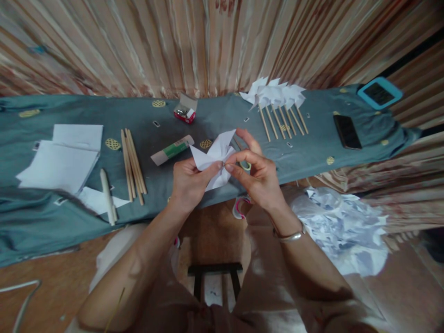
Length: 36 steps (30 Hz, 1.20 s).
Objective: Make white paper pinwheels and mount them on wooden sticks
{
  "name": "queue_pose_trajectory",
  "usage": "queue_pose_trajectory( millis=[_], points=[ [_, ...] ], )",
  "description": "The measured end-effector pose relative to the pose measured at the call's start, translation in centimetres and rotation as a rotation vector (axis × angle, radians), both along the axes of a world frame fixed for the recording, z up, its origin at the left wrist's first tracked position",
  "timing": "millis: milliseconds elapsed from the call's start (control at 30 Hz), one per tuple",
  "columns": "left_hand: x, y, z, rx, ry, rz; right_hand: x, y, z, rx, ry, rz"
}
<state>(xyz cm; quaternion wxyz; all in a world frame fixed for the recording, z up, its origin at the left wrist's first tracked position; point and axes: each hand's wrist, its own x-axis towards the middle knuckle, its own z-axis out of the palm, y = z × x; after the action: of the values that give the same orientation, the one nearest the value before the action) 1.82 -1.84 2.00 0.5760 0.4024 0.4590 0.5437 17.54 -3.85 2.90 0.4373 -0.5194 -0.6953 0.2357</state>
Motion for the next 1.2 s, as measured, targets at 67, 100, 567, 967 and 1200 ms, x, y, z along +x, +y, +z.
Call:
queue_pose_trajectory(
  millis=[67,100,567,967,1200],
  points=[
    [-0.02,-0.04,0.04,-0.008,0.003,0.0,0.04,0.01,-0.02,-0.005,-0.008,0.005],
    [-0.04,-0.05,0.04,-0.008,0.006,0.0,0.05,0.0,-0.01,-0.008,-0.012,0.005],
    [-0.09,-0.11,0.16,-0.029,0.031,-0.013,0.2,0.11,-0.19,-0.028,0.0,0.019],
    [-0.17,-0.09,-0.1,0.012,0.028,-0.026,0.29,0.15,-0.28,-0.04,-0.004,0.031],
    [-0.1,-0.11,0.23,-0.046,0.024,-0.016,0.26,0.15,-0.29,-0.065,0.02,0.021]
  ],
)
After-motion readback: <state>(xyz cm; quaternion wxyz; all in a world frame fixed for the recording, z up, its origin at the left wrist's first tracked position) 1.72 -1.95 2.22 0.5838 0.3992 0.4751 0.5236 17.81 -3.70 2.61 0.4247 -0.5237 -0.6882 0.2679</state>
